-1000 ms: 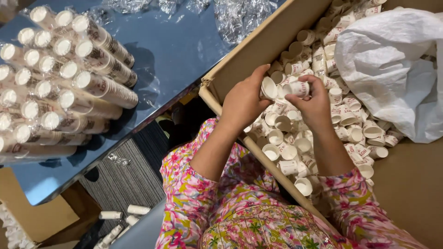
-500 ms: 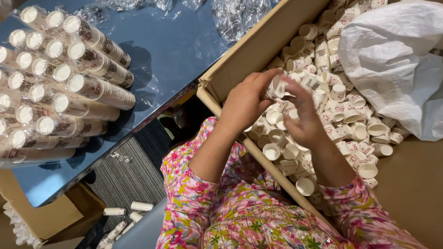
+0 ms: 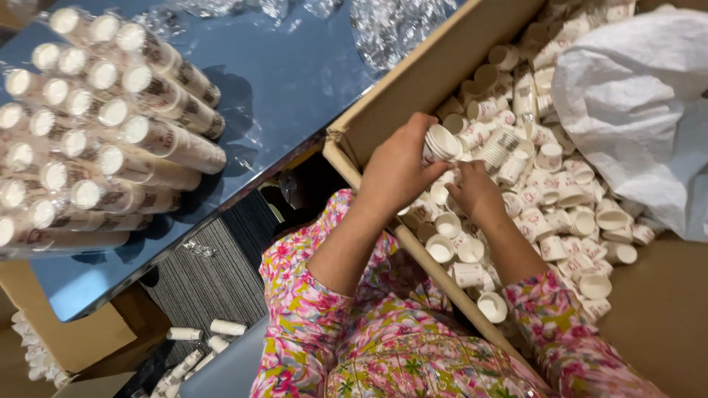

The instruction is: Stacking small paper cups and placing them into a plastic sleeve for packaging.

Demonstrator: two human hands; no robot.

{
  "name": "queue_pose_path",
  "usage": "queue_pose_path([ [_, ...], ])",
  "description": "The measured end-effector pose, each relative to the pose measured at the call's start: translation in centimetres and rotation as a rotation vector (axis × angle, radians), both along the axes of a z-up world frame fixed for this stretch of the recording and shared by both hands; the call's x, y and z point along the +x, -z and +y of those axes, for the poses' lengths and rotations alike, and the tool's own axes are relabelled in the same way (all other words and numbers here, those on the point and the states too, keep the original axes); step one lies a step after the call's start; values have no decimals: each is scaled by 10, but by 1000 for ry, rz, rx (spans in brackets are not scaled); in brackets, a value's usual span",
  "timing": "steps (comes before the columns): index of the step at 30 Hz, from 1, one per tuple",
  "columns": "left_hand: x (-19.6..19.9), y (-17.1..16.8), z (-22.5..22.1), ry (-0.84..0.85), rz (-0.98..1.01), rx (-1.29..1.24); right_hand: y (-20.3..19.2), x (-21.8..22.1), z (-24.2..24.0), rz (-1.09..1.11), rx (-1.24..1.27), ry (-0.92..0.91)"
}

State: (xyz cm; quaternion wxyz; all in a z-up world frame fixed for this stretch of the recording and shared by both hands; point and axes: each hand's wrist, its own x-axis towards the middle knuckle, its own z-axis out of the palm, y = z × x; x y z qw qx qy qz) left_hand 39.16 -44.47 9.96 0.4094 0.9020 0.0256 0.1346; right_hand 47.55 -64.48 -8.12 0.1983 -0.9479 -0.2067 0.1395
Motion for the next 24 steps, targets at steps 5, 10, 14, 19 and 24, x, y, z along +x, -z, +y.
queue_pose_path([
  [5,-4,5,-3,26,21,100,1,2,-8,-63,-1,-54],
  [10,-10,-1,-3,-45,-223,132,-18,-3,-18,-67,156,-269],
  [14,-6,1,-5,30,-77,171,-32,3,-22,10,174,-58],
  [19,-4,1,-6,28,87,237,-81,0,-22,-156,537,-41],
  [24,-6,4,-9,-82,-15,213,-95,-5,-22,-161,620,87],
])
